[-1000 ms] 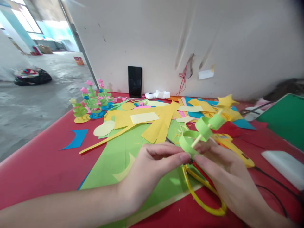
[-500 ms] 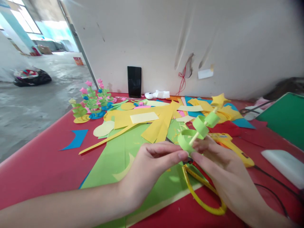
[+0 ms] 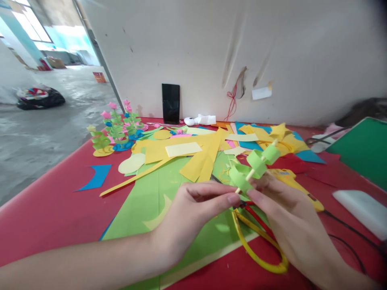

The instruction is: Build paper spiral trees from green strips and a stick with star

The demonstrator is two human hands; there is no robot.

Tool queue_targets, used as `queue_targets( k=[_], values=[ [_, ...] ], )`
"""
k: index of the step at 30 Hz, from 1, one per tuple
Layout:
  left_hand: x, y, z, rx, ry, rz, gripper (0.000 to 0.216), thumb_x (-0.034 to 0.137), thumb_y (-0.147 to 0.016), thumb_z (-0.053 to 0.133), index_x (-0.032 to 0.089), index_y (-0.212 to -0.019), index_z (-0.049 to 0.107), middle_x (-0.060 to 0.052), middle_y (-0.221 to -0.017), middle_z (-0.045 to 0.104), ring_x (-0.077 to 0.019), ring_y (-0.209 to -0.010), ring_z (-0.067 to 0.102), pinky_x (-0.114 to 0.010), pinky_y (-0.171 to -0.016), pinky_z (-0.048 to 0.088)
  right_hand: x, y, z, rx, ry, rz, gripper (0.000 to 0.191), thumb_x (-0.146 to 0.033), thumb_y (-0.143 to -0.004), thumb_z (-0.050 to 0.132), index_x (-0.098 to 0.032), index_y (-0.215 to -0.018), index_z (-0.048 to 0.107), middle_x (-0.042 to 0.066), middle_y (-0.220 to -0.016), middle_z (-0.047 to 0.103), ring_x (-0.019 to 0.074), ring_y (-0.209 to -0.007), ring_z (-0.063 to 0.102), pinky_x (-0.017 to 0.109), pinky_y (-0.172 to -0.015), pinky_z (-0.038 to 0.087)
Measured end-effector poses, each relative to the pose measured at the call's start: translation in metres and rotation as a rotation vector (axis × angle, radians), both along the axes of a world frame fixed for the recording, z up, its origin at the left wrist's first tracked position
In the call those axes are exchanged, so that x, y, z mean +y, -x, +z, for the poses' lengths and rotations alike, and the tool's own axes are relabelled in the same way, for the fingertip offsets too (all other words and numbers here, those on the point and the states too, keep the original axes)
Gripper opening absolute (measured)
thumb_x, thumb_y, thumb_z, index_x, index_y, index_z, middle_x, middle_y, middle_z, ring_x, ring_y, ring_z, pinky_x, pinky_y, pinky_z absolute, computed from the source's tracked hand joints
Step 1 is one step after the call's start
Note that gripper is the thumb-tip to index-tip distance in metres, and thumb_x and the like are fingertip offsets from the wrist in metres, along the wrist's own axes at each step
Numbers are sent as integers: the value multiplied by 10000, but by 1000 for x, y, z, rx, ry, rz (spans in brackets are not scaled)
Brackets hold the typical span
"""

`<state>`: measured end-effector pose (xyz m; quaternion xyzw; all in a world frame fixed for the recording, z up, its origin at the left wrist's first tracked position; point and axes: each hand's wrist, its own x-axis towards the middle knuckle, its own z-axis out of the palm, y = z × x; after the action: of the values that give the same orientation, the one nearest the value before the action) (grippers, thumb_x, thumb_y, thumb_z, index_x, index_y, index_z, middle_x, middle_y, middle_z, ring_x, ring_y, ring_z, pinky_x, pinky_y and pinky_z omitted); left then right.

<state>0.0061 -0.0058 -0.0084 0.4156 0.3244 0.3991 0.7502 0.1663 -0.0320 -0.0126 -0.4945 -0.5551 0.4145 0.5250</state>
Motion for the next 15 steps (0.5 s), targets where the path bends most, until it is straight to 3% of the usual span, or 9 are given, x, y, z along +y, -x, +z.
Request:
queue_targets(
  k=[7, 15],
  values=[
    [1, 0, 0, 21, -16, -2, 29, 244, -697, 719, 262, -708, 739, 59, -691, 704, -32, -659, 574, -88, -593, 422, 0, -1, 0, 17, 20, -1, 69, -328, -801, 602, -275, -758, 611, -22, -831, 561, 155, -890, 531, 298, -811, 413],
    [2, 0, 1, 15, -19, -1, 54, 189, -690, 718, 233, -660, 726, 67, -631, 648, -29, -609, 514, -109, -589, 394, 0, 1, 0, 1, 38, 23, 53, -326, -774, 634, -288, -737, 633, -46, -804, 557, 105, -806, 540, 214, -731, 428]
  ],
)
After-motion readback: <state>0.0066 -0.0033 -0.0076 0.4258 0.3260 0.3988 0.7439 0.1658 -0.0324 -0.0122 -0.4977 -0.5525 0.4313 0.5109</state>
